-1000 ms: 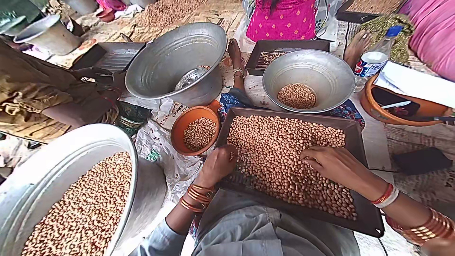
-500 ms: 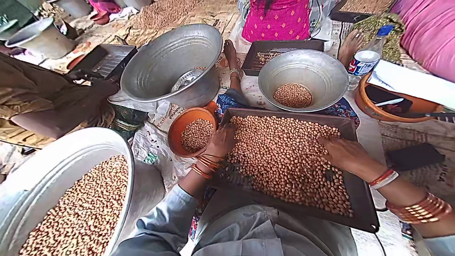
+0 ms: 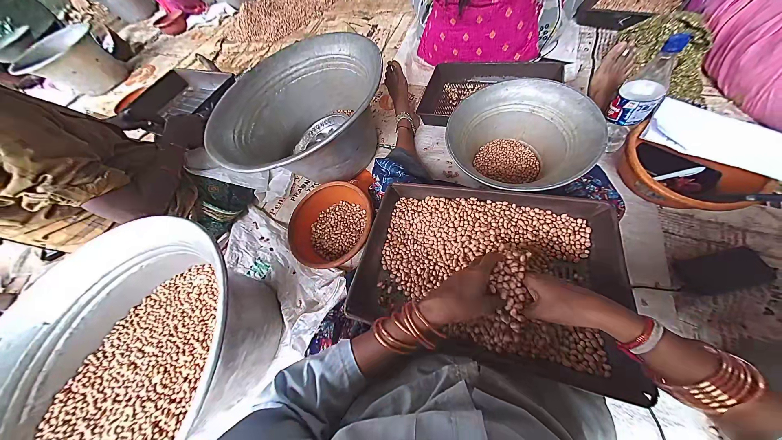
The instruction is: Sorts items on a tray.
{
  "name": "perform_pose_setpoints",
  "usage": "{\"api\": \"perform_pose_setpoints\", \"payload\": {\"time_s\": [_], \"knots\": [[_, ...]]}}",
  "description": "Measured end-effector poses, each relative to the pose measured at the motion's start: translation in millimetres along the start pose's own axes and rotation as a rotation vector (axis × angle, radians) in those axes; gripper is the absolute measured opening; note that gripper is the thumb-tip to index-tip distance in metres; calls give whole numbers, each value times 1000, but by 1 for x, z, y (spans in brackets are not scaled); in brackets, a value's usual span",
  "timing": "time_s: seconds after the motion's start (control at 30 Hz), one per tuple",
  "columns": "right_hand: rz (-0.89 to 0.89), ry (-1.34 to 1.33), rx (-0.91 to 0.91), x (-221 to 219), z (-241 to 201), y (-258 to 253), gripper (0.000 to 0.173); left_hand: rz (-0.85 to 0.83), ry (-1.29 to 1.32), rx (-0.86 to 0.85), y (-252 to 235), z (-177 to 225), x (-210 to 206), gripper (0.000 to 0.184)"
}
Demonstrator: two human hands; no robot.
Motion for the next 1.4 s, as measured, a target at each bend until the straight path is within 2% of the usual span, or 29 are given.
{"api": "perform_pose_setpoints", "payload": {"time_s": [0.03,0.1,0.13,0.2,0.27,0.37,0.47,0.57,0.7,0.8,0.93,1.0,1.1,1.23,1.33,1.4], "knots": [[46,-74,58,3,2,2,32,54,71,-71,-1,2,6,63],[130,-277,225,11,5,9,41,197,49,-112,-1,2,30,43],[154,-378,314,16,5,13,43,298,-43,-102,-1,-2,48,33],[212,-579,444,24,4,19,27,547,-348,-56,0,-22,81,17],[338,-646,490,32,8,24,21,669,-577,85,0,-49,104,13],[613,-578,525,44,21,26,15,657,-628,274,0,-78,112,17],[805,-399,502,53,29,25,13,638,-650,321,-6,-90,105,16],[886,-116,415,54,31,24,12,607,-699,345,-15,-92,104,16],[834,83,383,36,23,13,8,689,-575,242,-3,-92,107,14],[827,260,412,21,15,6,8,754,-244,102,12,-89,107,15],[838,409,375,18,13,1,9,629,194,-23,11,-65,93,23],[812,430,314,20,15,-2,9,504,171,-51,3,-51,84,21],[771,427,265,21,19,-4,10,375,-77,-40,-4,-34,67,14],[647,419,202,18,19,-4,13,402,-350,-15,2,-23,57,16],[594,431,179,17,19,-7,15,359,-406,34,8,-27,51,21],[638,332,199,24,16,-2,15,293,-413,50,9,-31,43,23]]}}
Point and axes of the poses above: each hand's wrist, its own y-axis away from the middle knuckle, its own x-axis out of the back of the hand, z = x × y, the point moved 3 cm from there along -y, towards the middle knuckle, and after that the axes turned 2 degrees about z, right-handed, at the moved point
